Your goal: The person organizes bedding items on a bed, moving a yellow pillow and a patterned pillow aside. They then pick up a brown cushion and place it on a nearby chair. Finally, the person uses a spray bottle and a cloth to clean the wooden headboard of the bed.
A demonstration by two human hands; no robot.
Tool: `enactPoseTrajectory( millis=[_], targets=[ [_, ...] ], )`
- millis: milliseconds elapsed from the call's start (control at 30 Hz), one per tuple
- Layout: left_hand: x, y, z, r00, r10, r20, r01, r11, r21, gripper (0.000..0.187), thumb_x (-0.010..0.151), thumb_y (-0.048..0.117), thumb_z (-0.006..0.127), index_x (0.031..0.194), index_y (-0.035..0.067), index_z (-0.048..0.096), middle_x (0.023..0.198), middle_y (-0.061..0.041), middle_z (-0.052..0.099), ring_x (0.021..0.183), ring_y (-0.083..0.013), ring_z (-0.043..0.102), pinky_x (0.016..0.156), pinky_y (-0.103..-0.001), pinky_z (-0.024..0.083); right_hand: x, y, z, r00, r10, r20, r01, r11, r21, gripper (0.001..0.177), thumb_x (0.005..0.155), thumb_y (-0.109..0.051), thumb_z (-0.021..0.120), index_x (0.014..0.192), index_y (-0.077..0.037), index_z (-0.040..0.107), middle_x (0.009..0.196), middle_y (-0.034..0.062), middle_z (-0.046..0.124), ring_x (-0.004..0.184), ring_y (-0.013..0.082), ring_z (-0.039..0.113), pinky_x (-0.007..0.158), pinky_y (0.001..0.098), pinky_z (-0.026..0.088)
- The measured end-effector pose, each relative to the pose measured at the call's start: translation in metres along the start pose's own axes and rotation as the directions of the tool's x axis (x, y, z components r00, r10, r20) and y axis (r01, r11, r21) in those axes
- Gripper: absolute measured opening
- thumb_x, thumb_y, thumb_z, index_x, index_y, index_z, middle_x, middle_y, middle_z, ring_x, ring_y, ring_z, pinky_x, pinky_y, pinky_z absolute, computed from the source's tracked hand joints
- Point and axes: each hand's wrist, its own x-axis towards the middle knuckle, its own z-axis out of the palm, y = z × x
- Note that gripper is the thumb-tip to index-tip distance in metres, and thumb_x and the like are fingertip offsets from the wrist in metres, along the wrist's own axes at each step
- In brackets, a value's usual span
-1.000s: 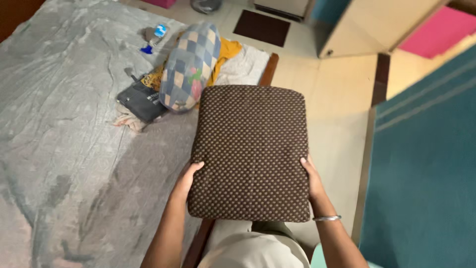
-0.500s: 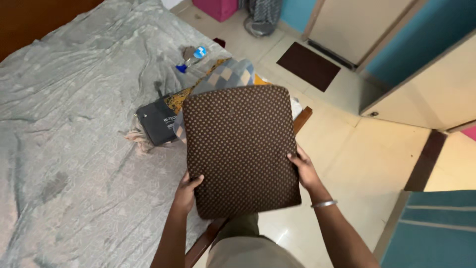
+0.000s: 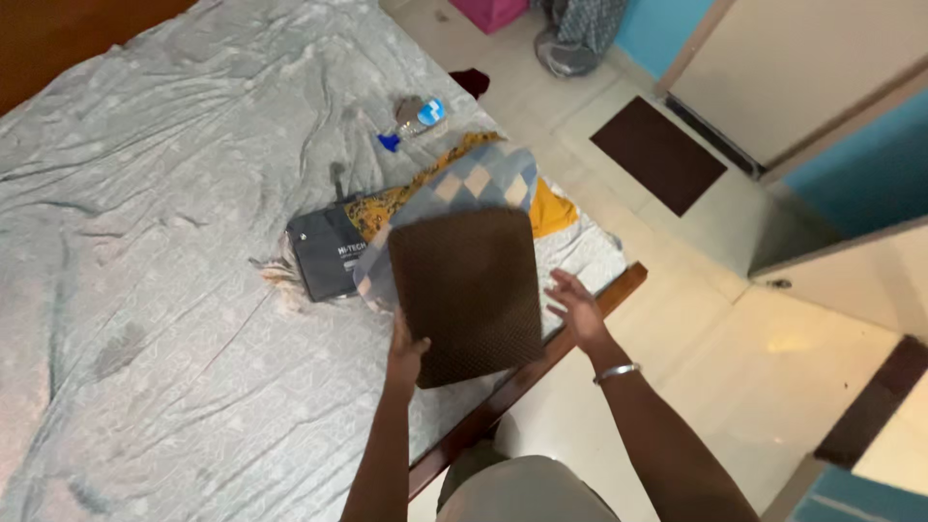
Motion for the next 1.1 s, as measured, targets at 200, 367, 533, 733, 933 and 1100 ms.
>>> enactPoseTrajectory(
  millis=[200, 367, 533, 733, 933, 1100],
  targets=[
    [0.008, -0.018, 0.048, 0.995, -0.095, -0.005, 0.096, 0.993, 0.065, 0.097, 0.087, -0.013, 0.057, 0.164, 0.019, 0.009, 0.173, -0.007, 0.006, 0.159, -0.0229, 0.009, 0.12, -0.035, 0.025, -0.003, -0.016, -0.03, 0.979, 0.002, 0.202, -0.031, 0.989, 0.142, 0.05, 0.098, -0.022, 0.053, 0.146, -0.006, 0.049, 0.153, 0.0081, 0.052, 0.13, 0.0285, 0.058, 0.107, 0.0443, 0.046],
    [0.027, -0.01, 0.105, 0.998, -0.064, 0.005, 0.062, 0.99, 0.123, 0.094, 0.089, -0.006, 0.059, 0.165, 0.021, 0.01, 0.174, -0.006, 0.006, 0.159, -0.0271, 0.009, 0.119, -0.038, 0.028, 0.014, -0.038, -0.073, 0.963, -0.041, 0.268, -0.023, 0.973, 0.231, 0.047, 0.099, -0.022, 0.053, 0.143, -0.006, 0.05, 0.151, 0.0082, 0.054, 0.128, 0.0284, 0.06, 0.105, 0.0433, 0.047],
    [0.043, 0.0, 0.193, 1.0, 0.003, -0.025, -0.001, 0.999, 0.053, 0.086, 0.096, 0.009, 0.061, 0.165, 0.019, 0.012, 0.175, -0.008, 0.009, 0.159, -0.0307, 0.014, 0.115, -0.04, 0.034, 0.03, -0.071, -0.143, 0.951, -0.051, 0.306, -0.01, 0.981, 0.194, 0.049, 0.099, -0.027, 0.057, 0.142, -0.005, 0.052, 0.15, 0.0092, 0.055, 0.124, 0.0284, 0.061, 0.104, 0.0426, 0.049],
    [0.07, 0.02, 0.304, 0.997, 0.03, -0.078, -0.033, 0.998, -0.044, 0.093, 0.087, -0.001, 0.055, 0.165, 0.023, 0.01, 0.173, -0.007, 0.012, 0.156, -0.0321, 0.02, 0.105, -0.041, 0.042, 0.05, -0.141, -0.248, 0.907, -0.136, 0.399, 0.039, 0.969, 0.242, 0.05, 0.102, -0.031, 0.057, 0.142, -0.003, 0.051, 0.146, 0.0145, 0.055, 0.122, 0.0294, 0.062, 0.104, 0.044, 0.05],
    [0.102, 0.019, 0.376, 0.995, 0.045, -0.084, -0.05, 0.997, -0.059, 0.093, 0.086, -0.003, 0.051, 0.165, 0.026, 0.012, 0.173, -0.006, 0.021, 0.139, -0.0287, 0.041, 0.1, -0.036, 0.046, 0.078, -0.196, -0.312, 0.92, -0.164, 0.355, 0.089, 0.972, 0.218, 0.047, 0.101, -0.028, 0.053, 0.141, -0.003, 0.052, 0.147, 0.0148, 0.056, 0.121, 0.0287, 0.062, 0.106, 0.045, 0.048],
    [0.151, 0.023, 0.404, 0.985, 0.063, -0.158, -0.067, 0.997, -0.026, 0.084, 0.093, 0.002, 0.055, 0.165, 0.024, 0.017, 0.167, -0.006, 0.032, 0.122, -0.0232, 0.052, 0.095, -0.036, 0.049, 0.143, -0.219, -0.334, 0.907, -0.157, 0.39, 0.066, 0.969, 0.237, 0.044, 0.101, -0.028, 0.052, 0.138, -0.004, 0.053, 0.145, 0.0141, 0.058, 0.12, 0.028, 0.061, 0.106, 0.045, 0.048]
  ],
)
